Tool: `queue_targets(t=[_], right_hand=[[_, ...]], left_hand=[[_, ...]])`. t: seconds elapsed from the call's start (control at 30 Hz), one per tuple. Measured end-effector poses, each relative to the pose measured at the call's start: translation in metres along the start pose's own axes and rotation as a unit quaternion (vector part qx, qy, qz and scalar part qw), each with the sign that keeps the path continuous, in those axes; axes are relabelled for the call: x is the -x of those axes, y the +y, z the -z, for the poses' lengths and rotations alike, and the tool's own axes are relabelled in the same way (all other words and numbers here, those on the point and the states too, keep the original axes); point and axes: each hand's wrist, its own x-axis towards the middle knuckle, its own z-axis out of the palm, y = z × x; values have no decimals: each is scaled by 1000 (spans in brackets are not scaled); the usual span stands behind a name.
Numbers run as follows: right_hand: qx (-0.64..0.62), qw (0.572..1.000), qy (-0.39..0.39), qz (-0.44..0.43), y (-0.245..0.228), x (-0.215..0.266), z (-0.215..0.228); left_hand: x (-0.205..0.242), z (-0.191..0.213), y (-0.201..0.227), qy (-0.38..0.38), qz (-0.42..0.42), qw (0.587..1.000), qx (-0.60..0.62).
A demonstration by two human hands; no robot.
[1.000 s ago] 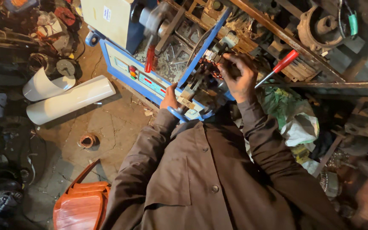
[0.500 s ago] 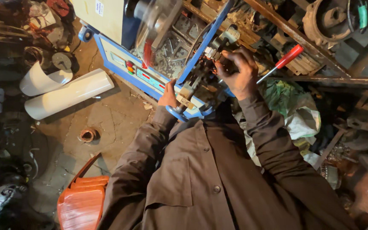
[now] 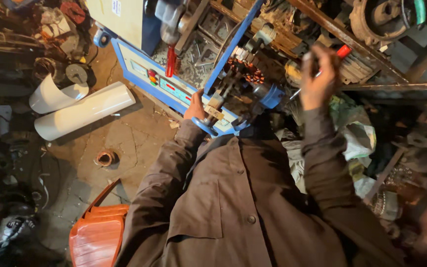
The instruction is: The person operates a blue benchtop machine in a cluttered workshop, repeatedly inserting small copper-colored cylindrical parts into the device and using a red-handled tool to adjust or secure them. The person cycles through multiple parts, placing them into the machine and manipulating the tool while the machine runs.
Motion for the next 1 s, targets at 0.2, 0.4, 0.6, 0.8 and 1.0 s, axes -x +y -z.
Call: queue_targets(t=[0.2,0.4,0.6,0.8,1.0], right_hand=[[194,972,22,131,92,-37,-13],[184,982,-38,-18,126,-39,-44],[215,971,54,92,126,-32,-44],[172,982,56,59,118,-31,-44],[197,976,70,55,124,-27,-47]], left_hand=[[0,9,15,-15,10,1000,1],[5,23,33,16,-30,999,18],[2,19,31,-10,16,1000,21],[3,19,30,16,-33,999,14],[6,26,41,-2,12,1000,11]])
